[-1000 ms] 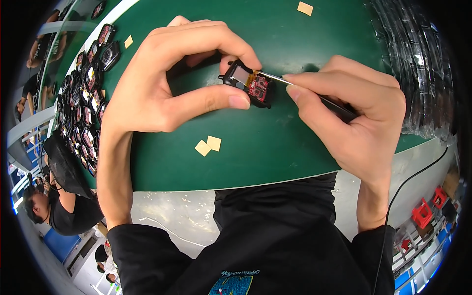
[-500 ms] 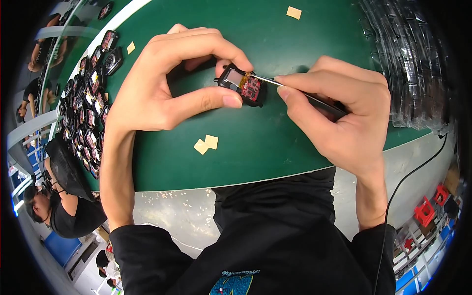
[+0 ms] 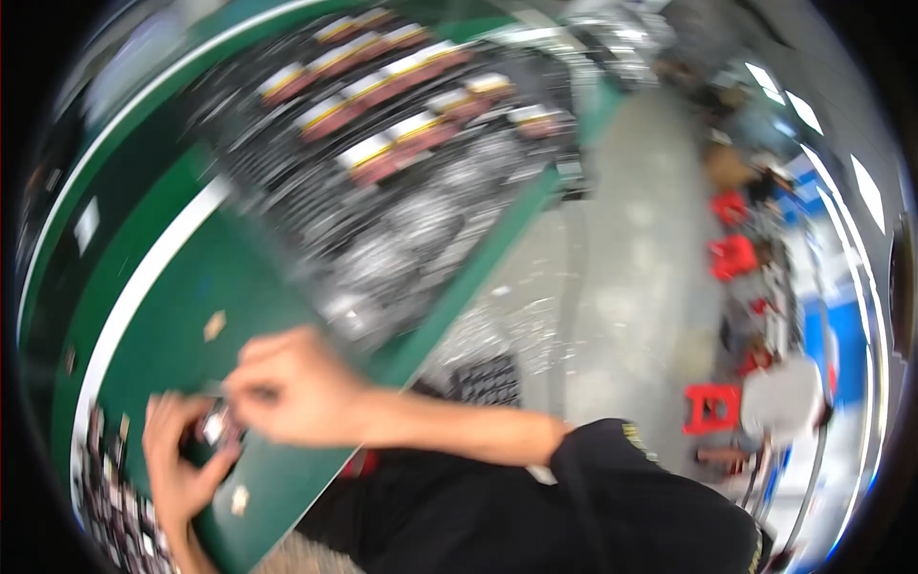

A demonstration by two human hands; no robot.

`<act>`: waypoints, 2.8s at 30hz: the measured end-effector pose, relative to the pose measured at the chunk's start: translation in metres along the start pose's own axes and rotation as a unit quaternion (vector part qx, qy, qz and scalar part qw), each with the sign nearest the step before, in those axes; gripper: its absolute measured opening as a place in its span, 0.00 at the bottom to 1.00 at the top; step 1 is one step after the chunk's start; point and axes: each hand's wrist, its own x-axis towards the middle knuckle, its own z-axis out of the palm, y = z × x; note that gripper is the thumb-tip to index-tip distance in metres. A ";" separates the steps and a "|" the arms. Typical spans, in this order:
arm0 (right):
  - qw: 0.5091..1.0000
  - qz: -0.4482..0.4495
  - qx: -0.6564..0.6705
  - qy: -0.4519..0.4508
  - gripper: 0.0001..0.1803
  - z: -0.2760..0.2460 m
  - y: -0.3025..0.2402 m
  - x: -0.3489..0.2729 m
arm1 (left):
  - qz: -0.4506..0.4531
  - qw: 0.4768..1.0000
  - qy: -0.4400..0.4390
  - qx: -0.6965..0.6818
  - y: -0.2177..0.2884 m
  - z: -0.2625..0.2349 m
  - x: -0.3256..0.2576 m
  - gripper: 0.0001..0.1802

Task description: Use tweezers to precisely place and secure internal components of small electronic devices on a production line.

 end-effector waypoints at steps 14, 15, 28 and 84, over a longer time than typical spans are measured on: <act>0.999 0.018 -0.033 0.026 0.07 0.006 0.006 -0.008 | -0.040 0.993 0.029 -0.104 -0.014 -0.018 0.002 0.21; 0.996 0.062 0.003 0.070 0.09 0.015 0.001 -0.010 | -0.001 0.981 0.039 -0.190 -0.012 -0.021 0.006 0.22; 0.997 0.072 0.012 0.003 0.07 -0.008 0.004 -0.011 | 0.292 0.948 0.046 -0.118 0.172 -0.006 0.205 0.25; 0.927 -0.037 -0.372 -0.032 0.10 0.019 -0.020 -0.001 | -0.369 0.868 0.223 0.244 -0.303 -0.234 -0.174 0.23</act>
